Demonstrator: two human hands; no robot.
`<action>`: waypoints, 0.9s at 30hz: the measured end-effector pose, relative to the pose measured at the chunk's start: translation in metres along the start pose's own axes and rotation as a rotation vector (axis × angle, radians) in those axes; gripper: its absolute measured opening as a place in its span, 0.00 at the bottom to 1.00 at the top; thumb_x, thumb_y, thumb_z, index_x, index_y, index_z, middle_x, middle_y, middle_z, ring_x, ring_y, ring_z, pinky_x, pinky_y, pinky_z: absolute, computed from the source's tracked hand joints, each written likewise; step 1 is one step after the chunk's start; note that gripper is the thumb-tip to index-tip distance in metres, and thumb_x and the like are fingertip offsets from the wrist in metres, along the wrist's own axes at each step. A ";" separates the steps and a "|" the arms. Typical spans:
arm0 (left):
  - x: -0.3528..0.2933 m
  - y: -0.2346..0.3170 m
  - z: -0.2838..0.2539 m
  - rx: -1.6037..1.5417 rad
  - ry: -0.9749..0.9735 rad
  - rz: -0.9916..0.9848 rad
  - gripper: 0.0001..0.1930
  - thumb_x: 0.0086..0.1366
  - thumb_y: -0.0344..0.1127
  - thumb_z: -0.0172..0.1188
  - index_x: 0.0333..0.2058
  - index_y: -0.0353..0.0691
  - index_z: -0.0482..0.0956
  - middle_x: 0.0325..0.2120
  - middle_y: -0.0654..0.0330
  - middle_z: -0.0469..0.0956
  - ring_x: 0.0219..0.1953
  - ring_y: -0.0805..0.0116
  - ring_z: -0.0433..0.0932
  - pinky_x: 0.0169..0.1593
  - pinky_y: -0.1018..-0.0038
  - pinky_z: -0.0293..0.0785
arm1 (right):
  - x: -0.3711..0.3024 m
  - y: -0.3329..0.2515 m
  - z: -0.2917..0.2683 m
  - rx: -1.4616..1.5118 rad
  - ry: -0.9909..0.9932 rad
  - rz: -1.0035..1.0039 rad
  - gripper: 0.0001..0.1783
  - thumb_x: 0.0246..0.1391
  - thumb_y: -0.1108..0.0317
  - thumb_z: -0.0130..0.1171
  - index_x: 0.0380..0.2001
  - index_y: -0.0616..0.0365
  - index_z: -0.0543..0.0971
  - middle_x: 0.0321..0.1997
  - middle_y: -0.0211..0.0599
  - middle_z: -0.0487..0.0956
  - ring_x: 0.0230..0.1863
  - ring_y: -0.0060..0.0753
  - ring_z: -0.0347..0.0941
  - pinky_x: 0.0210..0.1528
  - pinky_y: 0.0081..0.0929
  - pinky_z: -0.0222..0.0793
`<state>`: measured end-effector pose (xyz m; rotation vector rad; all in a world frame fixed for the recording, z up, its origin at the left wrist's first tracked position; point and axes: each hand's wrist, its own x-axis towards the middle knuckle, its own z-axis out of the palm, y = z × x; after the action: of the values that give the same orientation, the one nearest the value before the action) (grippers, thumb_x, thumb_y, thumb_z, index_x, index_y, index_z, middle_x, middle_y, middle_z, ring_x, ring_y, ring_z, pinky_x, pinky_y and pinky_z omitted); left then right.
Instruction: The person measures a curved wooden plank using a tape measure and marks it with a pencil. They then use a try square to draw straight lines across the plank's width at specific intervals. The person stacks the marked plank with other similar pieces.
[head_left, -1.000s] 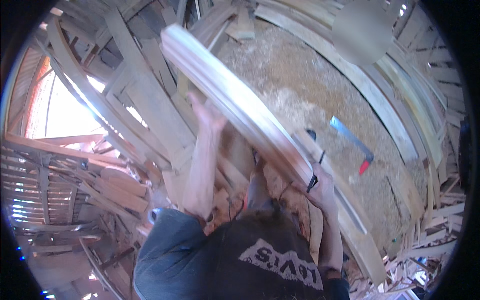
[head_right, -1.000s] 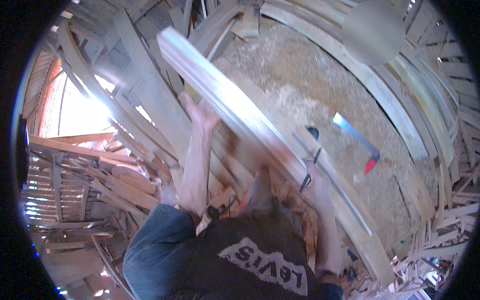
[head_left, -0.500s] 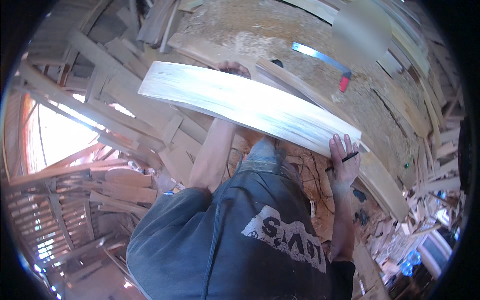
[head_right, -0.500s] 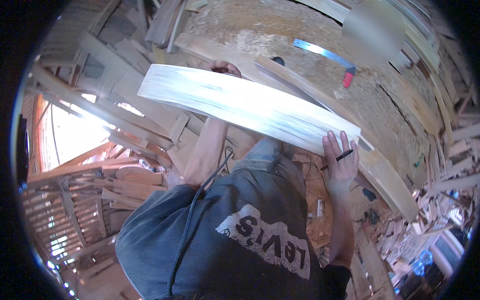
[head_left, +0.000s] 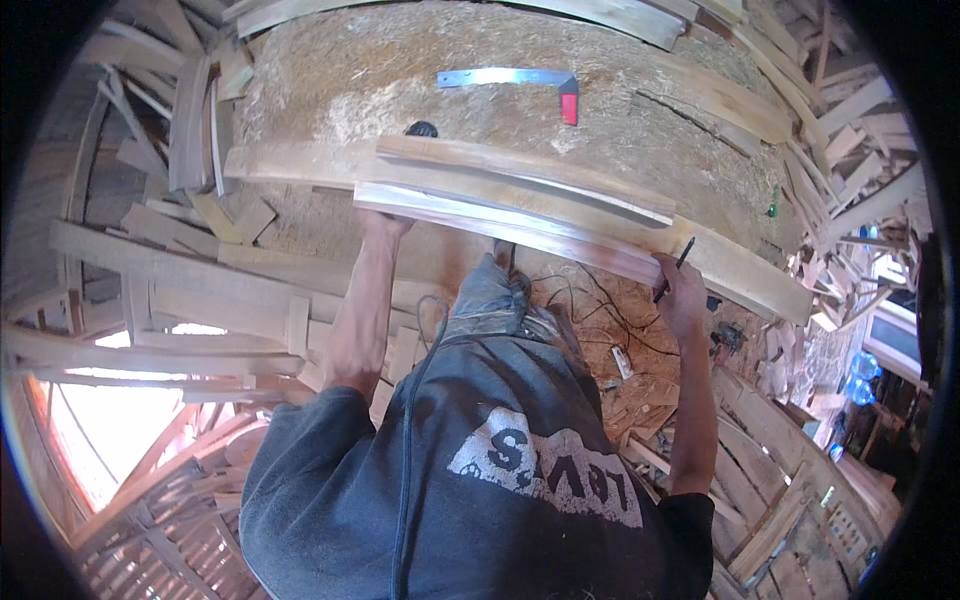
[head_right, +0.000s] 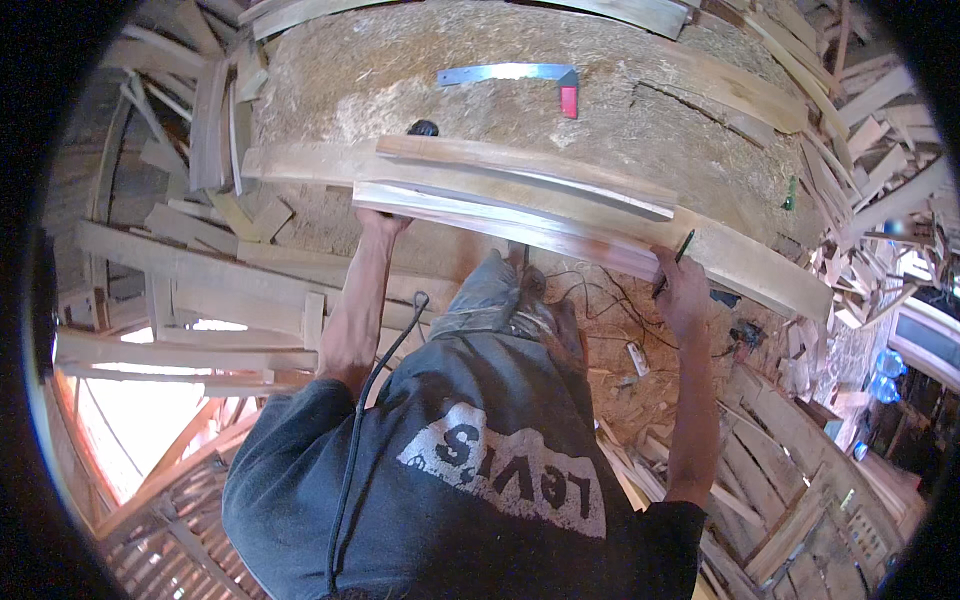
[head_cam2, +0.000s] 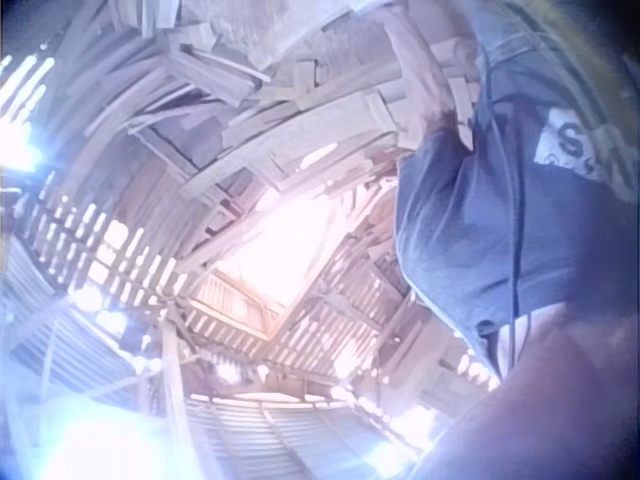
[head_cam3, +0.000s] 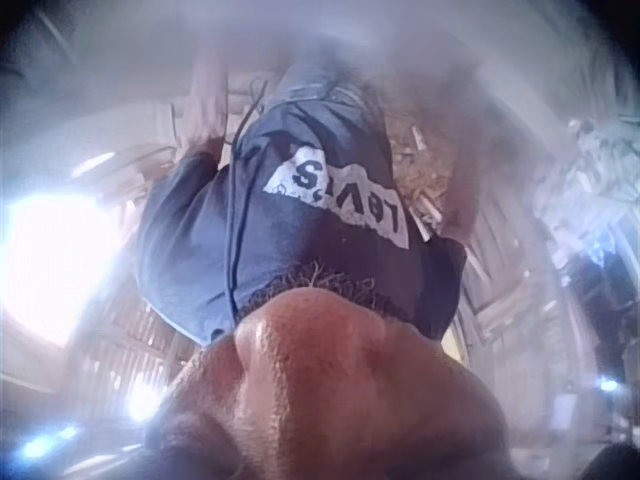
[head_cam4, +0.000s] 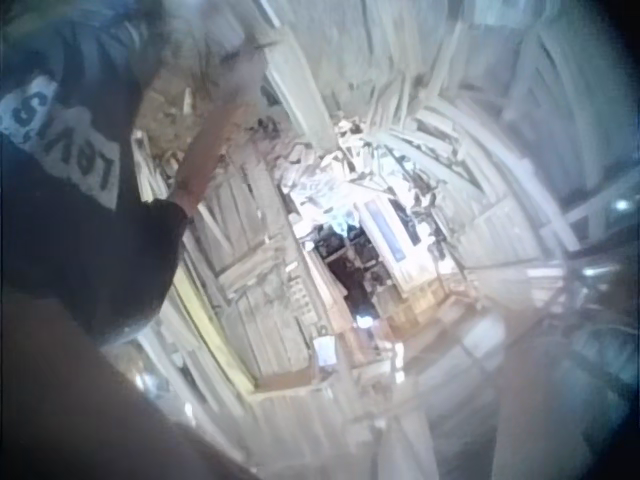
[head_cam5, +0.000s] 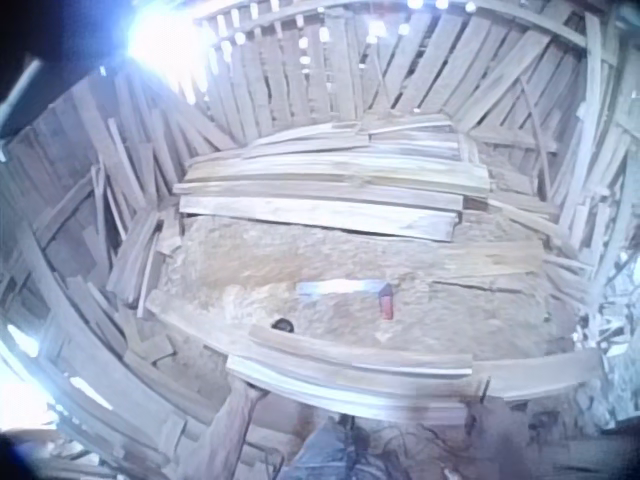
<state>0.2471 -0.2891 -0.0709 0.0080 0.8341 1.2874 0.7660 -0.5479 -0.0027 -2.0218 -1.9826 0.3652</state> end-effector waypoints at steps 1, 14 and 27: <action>0.000 -0.006 0.007 -0.012 0.025 -0.022 0.37 0.70 0.65 0.47 0.67 0.45 0.73 0.64 0.50 0.76 0.62 0.43 0.77 0.61 0.40 0.77 | 0.005 0.004 -0.002 -0.024 0.024 -0.013 0.33 0.40 0.80 0.67 0.55 0.50 0.82 0.37 0.37 0.82 0.39 0.47 0.78 0.42 0.44 0.73; 0.052 0.038 -0.021 0.489 0.285 0.158 0.33 0.82 0.55 0.36 0.72 0.36 0.64 0.70 0.51 0.68 0.74 0.57 0.61 0.78 0.56 0.47 | 0.022 0.005 0.061 0.926 0.729 0.858 0.24 0.73 0.59 0.59 0.65 0.60 0.76 0.68 0.41 0.76 0.69 0.38 0.71 0.71 0.38 0.64; 0.082 0.067 -0.032 0.829 0.195 0.078 0.34 0.83 0.59 0.38 0.64 0.32 0.73 0.58 0.50 0.79 0.62 0.58 0.77 0.68 0.57 0.68 | 0.067 -0.028 0.062 0.831 0.597 0.989 0.21 0.71 0.56 0.63 0.57 0.60 0.82 0.51 0.28 0.81 0.52 0.21 0.74 0.57 0.25 0.69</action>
<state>0.1766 -0.2123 -0.1084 0.5857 1.4988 0.9425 0.7184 -0.4788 -0.0489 -1.9847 -0.2776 0.5561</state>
